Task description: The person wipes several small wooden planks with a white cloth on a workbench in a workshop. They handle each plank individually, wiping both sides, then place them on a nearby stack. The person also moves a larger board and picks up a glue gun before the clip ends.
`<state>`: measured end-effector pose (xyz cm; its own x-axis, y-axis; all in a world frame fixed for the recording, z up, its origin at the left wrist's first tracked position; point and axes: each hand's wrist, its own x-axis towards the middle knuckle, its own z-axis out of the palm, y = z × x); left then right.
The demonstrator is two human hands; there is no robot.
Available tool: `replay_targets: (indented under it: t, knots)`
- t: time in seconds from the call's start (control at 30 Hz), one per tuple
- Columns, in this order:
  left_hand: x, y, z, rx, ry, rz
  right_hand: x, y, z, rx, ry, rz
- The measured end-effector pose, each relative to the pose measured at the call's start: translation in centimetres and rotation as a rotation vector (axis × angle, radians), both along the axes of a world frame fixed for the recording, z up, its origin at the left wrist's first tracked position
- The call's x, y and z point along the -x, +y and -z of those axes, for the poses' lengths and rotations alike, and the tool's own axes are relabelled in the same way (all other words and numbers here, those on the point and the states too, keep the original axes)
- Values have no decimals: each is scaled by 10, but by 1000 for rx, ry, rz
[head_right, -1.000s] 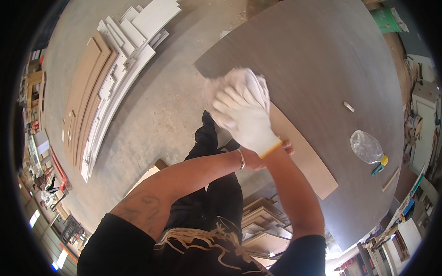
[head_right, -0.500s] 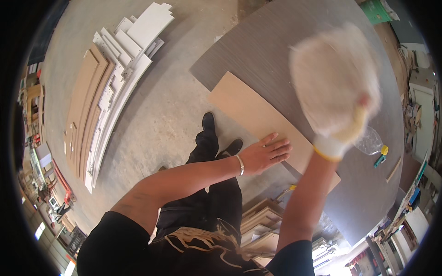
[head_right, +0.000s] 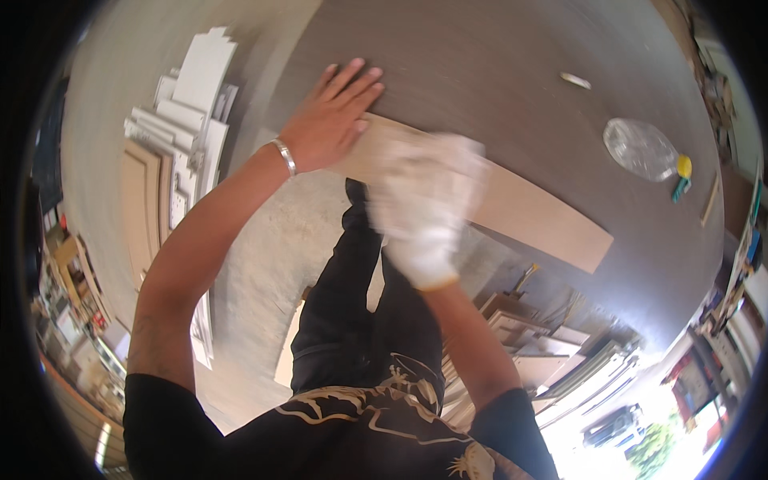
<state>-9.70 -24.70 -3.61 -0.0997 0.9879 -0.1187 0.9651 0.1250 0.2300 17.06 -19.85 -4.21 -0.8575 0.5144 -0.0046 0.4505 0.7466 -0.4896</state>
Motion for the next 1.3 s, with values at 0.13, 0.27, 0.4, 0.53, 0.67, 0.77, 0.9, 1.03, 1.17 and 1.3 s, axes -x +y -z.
replay_targets:
  t: [0.13, 0.27, 0.4, 0.53, 0.67, 0.77, 0.9, 1.03, 1.17, 1.3]
  knots:
    - [24, 0, 0, 80, 49, 57, 75, -33, -5, -115, 95, -223]
    - [29, -7, 4, 23, -33, 102, -8, 20, -13, 40, 0, -227]
    - [29, -9, 2, -26, -98, 118, -137, 81, -21, -287, 14, 298]
    - [36, -7, 0, 31, -275, 84, -133, 57, -10, -348, 86, 329]
    - [39, -4, -1, 111, -363, 46, -7, -15, 15, 70, 2, -120]
    - [43, 0, -4, 184, -399, 64, 86, -53, 18, 164, 449, -84]
    - [47, 2, -5, 200, -401, 79, 85, -33, -2, 174, 355, -157]
    - [44, -3, -2, 130, -400, 77, -37, 27, -14, 23, -21, -84]
    - [41, -4, 1, 125, -401, 62, -119, 45, 5, -372, 24, 228]
    - [39, -2, 0, 136, -388, 46, -46, -3, 14, -37, 84, 138]
